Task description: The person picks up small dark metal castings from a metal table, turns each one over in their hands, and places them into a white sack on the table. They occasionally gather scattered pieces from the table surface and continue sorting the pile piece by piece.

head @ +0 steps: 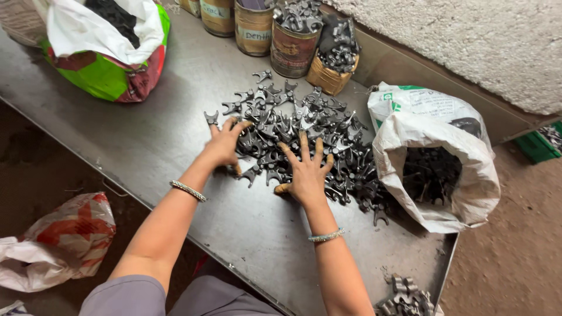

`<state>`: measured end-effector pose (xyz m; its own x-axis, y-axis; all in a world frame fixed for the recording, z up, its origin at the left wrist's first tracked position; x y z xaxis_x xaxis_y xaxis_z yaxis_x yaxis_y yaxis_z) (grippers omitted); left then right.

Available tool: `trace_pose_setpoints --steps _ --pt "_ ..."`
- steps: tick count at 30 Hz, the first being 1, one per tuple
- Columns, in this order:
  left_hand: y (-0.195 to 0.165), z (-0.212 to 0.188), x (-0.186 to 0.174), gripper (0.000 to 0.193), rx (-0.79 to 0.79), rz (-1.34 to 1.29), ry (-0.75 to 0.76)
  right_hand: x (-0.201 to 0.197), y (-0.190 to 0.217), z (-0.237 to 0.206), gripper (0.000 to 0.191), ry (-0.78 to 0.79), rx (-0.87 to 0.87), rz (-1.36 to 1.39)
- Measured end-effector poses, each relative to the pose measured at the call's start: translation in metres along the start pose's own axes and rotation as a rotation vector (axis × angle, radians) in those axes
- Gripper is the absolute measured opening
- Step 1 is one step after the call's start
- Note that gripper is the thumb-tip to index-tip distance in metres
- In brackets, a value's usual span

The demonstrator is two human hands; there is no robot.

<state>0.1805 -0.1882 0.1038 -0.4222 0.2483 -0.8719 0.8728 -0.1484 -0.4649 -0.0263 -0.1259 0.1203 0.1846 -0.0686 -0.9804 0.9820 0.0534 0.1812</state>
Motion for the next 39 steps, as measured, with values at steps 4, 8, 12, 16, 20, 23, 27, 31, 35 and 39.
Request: trace_pose_setpoints --steps 4,8,12,16,20,23,27,31,35,39 --pt "-0.011 -0.015 0.013 0.13 0.107 -0.149 -0.07 0.003 -0.011 -0.005 0.1 0.015 0.021 0.086" --pt "-0.032 -0.046 0.041 0.127 0.202 -0.284 -0.166 0.013 -0.032 -0.024 0.082 0.013 0.005 0.084" --pt "-0.061 -0.072 0.077 0.129 0.241 -0.348 -0.121 0.019 -0.059 -0.054 0.076 0.102 -0.026 0.047" --pt "-0.096 -0.087 0.115 0.122 0.291 -0.372 -0.086 0.014 -0.091 -0.089 0.072 0.1 -0.033 0.103" --pt "-0.121 -0.094 0.14 0.125 0.436 -0.506 -0.059 0.01 -0.116 -0.13 0.062 0.02 0.01 0.096" --pt "-0.131 -0.096 0.145 0.115 0.541 -0.41 0.038 -0.002 -0.135 -0.157 0.049 -0.15 0.05 0.128" --pt "-0.126 -0.102 0.131 0.09 0.534 -0.161 0.058 -0.006 -0.135 -0.198 0.022 -0.149 0.509 0.334" --pt "-0.089 -0.115 0.105 0.088 0.412 -0.09 -0.066 0.017 -0.093 -0.214 0.048 -0.043 0.568 0.4" --pt "-0.042 -0.131 0.097 0.1 0.077 0.049 -0.069 0.042 -0.06 -0.21 0.062 -0.192 0.397 0.201" --pt "-0.027 -0.133 0.112 0.074 0.073 -0.164 -0.086 0.052 -0.077 -0.212 0.05 -0.155 0.417 0.311"
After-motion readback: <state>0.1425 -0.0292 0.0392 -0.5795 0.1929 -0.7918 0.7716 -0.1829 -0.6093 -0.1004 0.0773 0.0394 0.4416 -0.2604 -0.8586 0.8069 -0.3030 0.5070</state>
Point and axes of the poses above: each hand's wrist, its own z-axis towards the middle knuckle, its own x-axis out of the palm, y = z × x, the point moved 2 cm from there along z, towards the middle knuckle, and after that the axes turned 9 degrees about x, right-handed, at the moved point
